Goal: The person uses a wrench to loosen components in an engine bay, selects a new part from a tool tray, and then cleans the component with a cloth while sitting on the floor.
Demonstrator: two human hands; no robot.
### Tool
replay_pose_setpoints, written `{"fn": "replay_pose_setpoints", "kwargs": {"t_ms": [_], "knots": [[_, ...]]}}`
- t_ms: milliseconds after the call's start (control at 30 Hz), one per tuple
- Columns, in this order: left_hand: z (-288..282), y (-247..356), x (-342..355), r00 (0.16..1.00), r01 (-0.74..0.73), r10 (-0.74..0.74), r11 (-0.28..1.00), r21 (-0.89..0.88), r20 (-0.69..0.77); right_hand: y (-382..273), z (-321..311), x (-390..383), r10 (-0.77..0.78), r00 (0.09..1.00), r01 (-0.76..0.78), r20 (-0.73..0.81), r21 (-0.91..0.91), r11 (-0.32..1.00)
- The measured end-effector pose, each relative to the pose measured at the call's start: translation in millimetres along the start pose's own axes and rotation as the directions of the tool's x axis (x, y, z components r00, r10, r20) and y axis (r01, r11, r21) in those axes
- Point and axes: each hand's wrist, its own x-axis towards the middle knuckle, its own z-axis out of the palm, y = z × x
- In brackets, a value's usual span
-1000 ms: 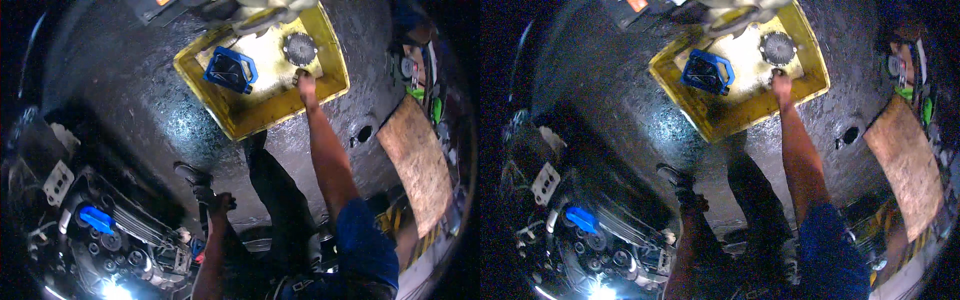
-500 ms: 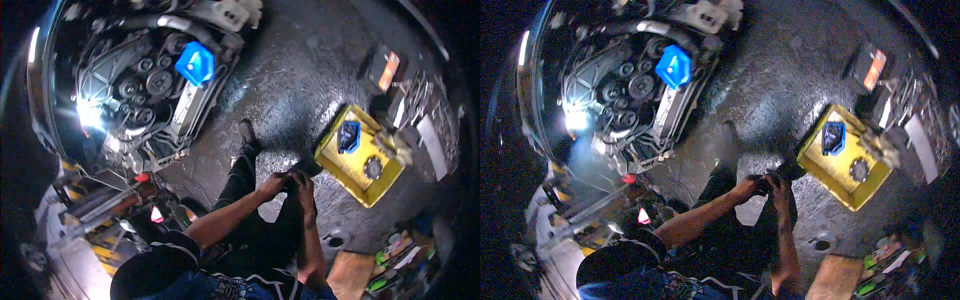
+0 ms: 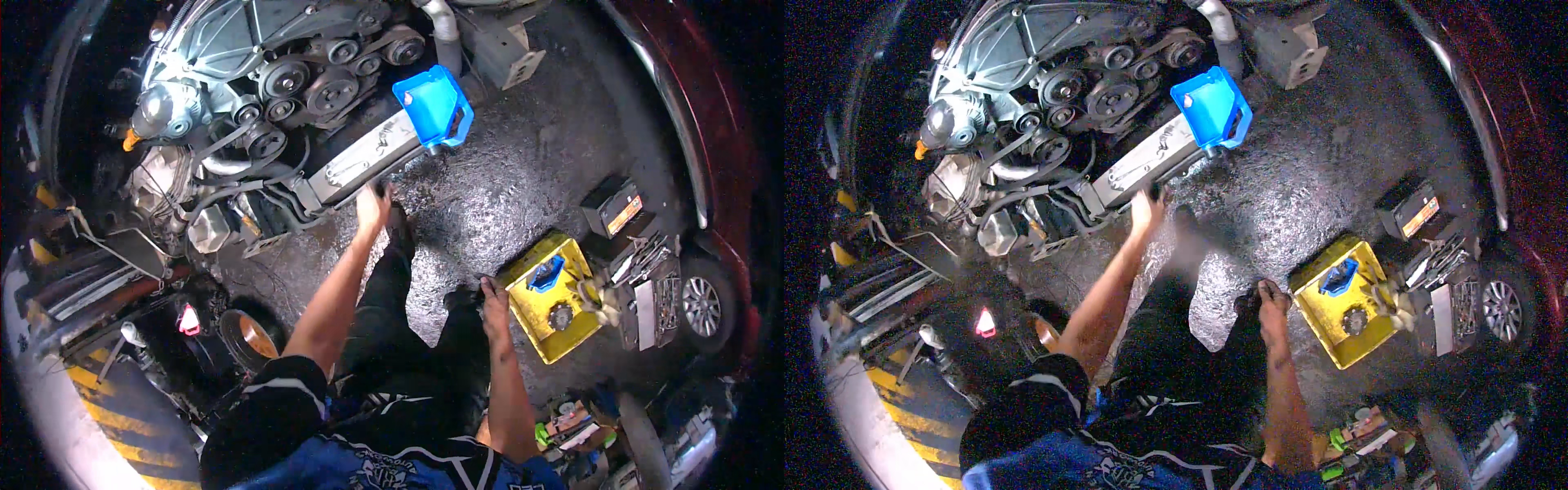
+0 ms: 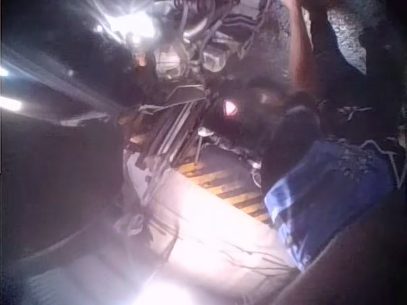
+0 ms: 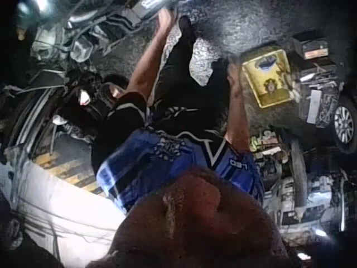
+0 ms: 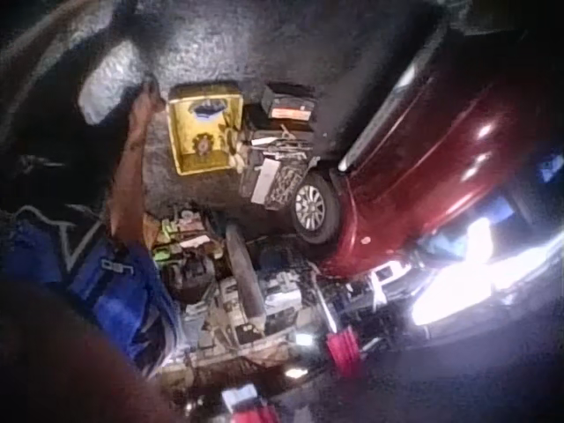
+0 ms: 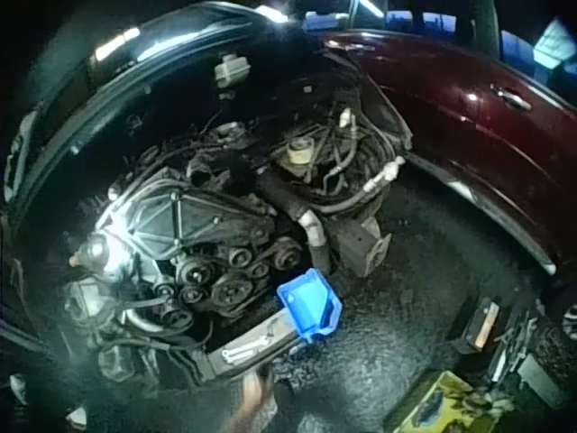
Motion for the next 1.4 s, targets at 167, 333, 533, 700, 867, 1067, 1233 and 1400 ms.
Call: {"fn": "replay_pose_setpoints", "kwargs": {"t_ms": [167, 333, 533, 700, 867, 1067, 1233, 1400], "knots": [[2, -27, 127, 0.995, -0.103, 0.104, 0.981, -0.165, -0.005, -17, 58, -16, -0.031, 0.999, 0.023, -0.024, -0.293, 0.956], [2, -14, 165, 0.897, -0.351, 0.235, 0.893, 0.28, 0.376, -64, 101, -42, -0.071, 0.996, 0.047, -0.046, -0.402, 0.914], [6, -23, 191, 0.866, -0.383, 0.29, 0.908, 0.168, 0.408, -63, 123, -35, -0.005, 0.996, -0.021, -0.09, -0.283, 0.959], [7, -19, 191, 0.872, -0.442, 0.389, 0.887, 0.134, 0.296, -82, 125, -20, -0.074, 0.996, 0.054, -0.047, -0.343, 0.938], [1, -29, 190, 0.975, -0.156, 0.165, 0.985, -0.071, 0.15, -118, 119, 10, 0.019, 0.999, -0.001, 0.045, -0.382, 0.924], [-27, -19, 161, 0.893, 0.449, -0.191, 0.441, -0.777, 0.407, -180, 113, 60, -0.096, 0.967, 0.201, 0.234, -0.478, 0.855], [-66, 21, 70, 0.929, 0.269, 0.08, 0.524, -0.808, 0.361, -276, 157, 53, -0.233, 0.845, 0.467, 0.481, -0.452, 0.76], [-152, 127, 15, 0.922, 0.375, 0.038, 0.169, -0.912, 0.386, -339, 181, 39, -0.626, 0.528, 0.845, 0.575, -0.428, 0.32]]}}
